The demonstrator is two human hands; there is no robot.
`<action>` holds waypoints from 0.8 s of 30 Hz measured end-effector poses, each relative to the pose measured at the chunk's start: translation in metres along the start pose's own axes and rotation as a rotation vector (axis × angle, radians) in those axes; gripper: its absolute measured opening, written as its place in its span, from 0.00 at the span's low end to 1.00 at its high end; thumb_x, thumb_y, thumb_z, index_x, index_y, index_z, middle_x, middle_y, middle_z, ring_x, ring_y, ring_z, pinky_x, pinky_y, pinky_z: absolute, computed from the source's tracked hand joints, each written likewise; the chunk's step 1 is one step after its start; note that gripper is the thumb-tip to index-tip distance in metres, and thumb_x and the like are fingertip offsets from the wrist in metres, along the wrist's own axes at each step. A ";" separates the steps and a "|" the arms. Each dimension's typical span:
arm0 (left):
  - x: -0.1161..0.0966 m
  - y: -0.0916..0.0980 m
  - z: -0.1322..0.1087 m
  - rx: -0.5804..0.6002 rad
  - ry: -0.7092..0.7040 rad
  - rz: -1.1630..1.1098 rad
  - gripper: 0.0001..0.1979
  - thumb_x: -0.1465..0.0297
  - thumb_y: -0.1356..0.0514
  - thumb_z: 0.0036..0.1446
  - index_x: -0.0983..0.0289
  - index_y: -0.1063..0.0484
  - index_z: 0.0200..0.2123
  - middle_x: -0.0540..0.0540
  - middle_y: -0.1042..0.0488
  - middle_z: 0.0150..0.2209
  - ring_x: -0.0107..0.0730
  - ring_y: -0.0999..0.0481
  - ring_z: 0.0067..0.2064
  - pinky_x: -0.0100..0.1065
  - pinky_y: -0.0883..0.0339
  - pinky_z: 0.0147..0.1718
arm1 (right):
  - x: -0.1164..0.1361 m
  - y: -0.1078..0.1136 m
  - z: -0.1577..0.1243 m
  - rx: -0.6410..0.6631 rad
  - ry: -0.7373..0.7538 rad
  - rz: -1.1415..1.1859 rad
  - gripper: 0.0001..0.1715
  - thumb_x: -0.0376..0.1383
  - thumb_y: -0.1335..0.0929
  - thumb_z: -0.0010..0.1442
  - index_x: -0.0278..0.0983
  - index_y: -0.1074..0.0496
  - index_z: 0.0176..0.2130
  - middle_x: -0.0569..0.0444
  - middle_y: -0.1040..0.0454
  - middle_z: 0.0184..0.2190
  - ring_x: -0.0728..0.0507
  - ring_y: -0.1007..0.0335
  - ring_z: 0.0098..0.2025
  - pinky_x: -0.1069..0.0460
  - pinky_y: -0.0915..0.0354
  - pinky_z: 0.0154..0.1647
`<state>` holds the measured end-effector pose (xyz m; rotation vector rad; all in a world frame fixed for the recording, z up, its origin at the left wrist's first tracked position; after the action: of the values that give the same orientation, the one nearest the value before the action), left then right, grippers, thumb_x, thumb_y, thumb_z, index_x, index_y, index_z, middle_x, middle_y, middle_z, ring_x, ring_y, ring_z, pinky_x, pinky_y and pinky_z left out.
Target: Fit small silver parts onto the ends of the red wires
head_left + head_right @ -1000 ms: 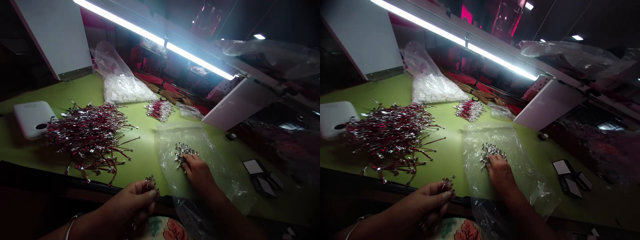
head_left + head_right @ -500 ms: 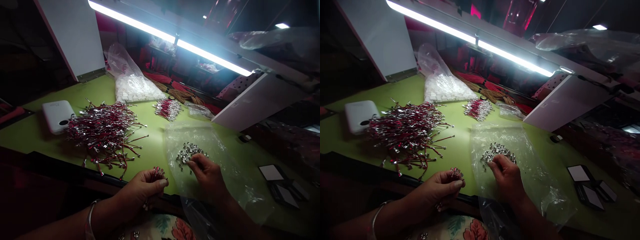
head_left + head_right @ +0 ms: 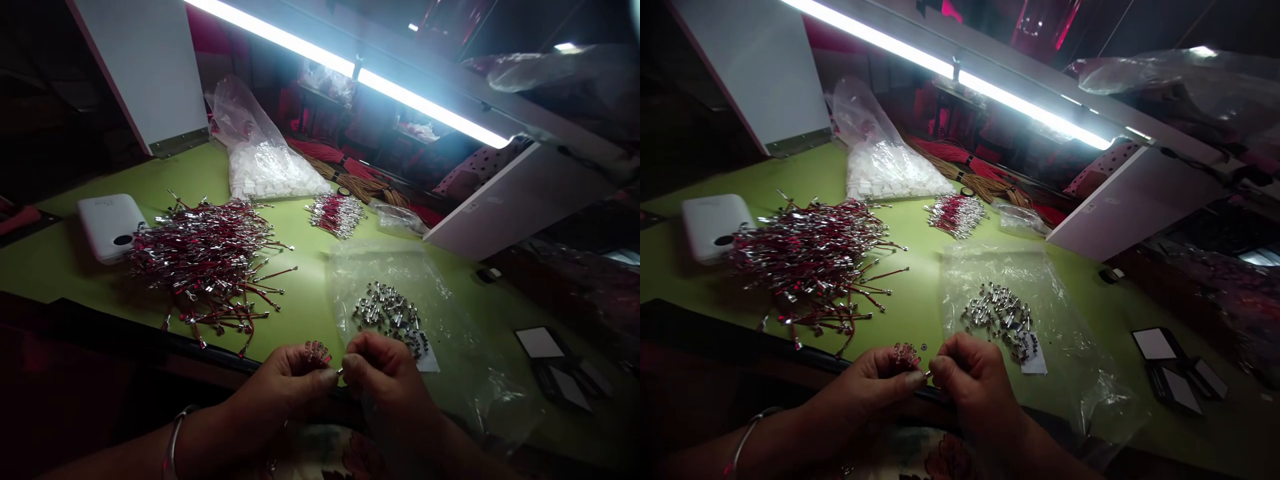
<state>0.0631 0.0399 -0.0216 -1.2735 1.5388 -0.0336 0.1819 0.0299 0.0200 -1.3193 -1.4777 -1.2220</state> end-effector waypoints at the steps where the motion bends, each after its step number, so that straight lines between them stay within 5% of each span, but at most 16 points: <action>1: 0.001 0.000 -0.001 -0.005 -0.007 -0.006 0.17 0.60 0.27 0.48 0.67 0.26 0.29 0.47 0.32 0.22 0.21 0.39 0.23 0.26 0.48 0.22 | 0.005 0.001 -0.004 -0.026 0.068 -0.099 0.16 0.41 0.29 0.61 0.36 0.32 0.27 0.60 0.33 0.20 0.51 0.39 0.22 0.56 0.42 0.23; 5: 0.005 -0.002 -0.002 0.001 -0.024 0.003 0.18 0.59 0.26 0.46 0.67 0.27 0.26 0.47 0.31 0.23 0.22 0.38 0.25 0.26 0.46 0.25 | 0.024 -0.007 -0.020 -0.066 0.297 -0.383 0.13 0.35 0.31 0.61 0.37 0.32 0.26 0.61 0.35 0.20 0.51 0.41 0.23 0.55 0.44 0.25; 12: 0.004 0.003 0.001 0.002 0.008 0.037 0.18 0.56 0.31 0.53 0.66 0.28 0.31 0.42 0.39 0.19 0.18 0.48 0.19 0.25 0.55 0.19 | 0.001 0.015 0.002 0.005 0.103 -0.300 0.08 0.40 0.32 0.64 0.38 0.28 0.36 0.58 0.28 0.26 0.48 0.32 0.28 0.55 0.36 0.28; 16: 0.004 0.010 0.003 -0.021 0.043 0.007 0.17 0.57 0.32 0.54 0.65 0.30 0.32 0.43 0.38 0.20 0.17 0.51 0.17 0.24 0.60 0.15 | 0.022 0.044 0.020 -0.189 0.294 -0.861 0.05 0.34 0.34 0.65 0.37 0.27 0.38 0.52 0.23 0.34 0.44 0.27 0.36 0.52 0.36 0.39; 19: 0.006 0.009 0.003 -0.010 0.061 0.025 0.19 0.54 0.34 0.55 0.65 0.31 0.31 0.45 0.36 0.21 0.17 0.48 0.17 0.24 0.59 0.15 | 0.018 0.031 0.032 -0.106 0.317 -1.212 0.09 0.27 0.36 0.63 0.36 0.27 0.38 0.49 0.22 0.35 0.43 0.26 0.36 0.52 0.38 0.36; 24: 0.005 0.007 0.001 -0.017 0.047 0.070 0.21 0.51 0.34 0.54 0.63 0.33 0.30 0.43 0.38 0.19 0.16 0.53 0.16 0.23 0.61 0.13 | 0.012 0.016 0.045 -0.080 0.280 -1.314 0.16 0.16 0.38 0.53 0.34 0.28 0.30 0.46 0.25 0.26 0.43 0.31 0.26 0.52 0.47 0.27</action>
<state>0.0600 0.0399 -0.0303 -1.2394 1.6259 -0.0054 0.1978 0.0766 0.0236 -0.0135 -2.1131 -2.1238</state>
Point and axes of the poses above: each hand's wrist, its own z-axis towards the middle knuckle, its own y-axis out of the back of the hand, x = y × z, the point moved 9 cm from there along z, towards the middle knuckle
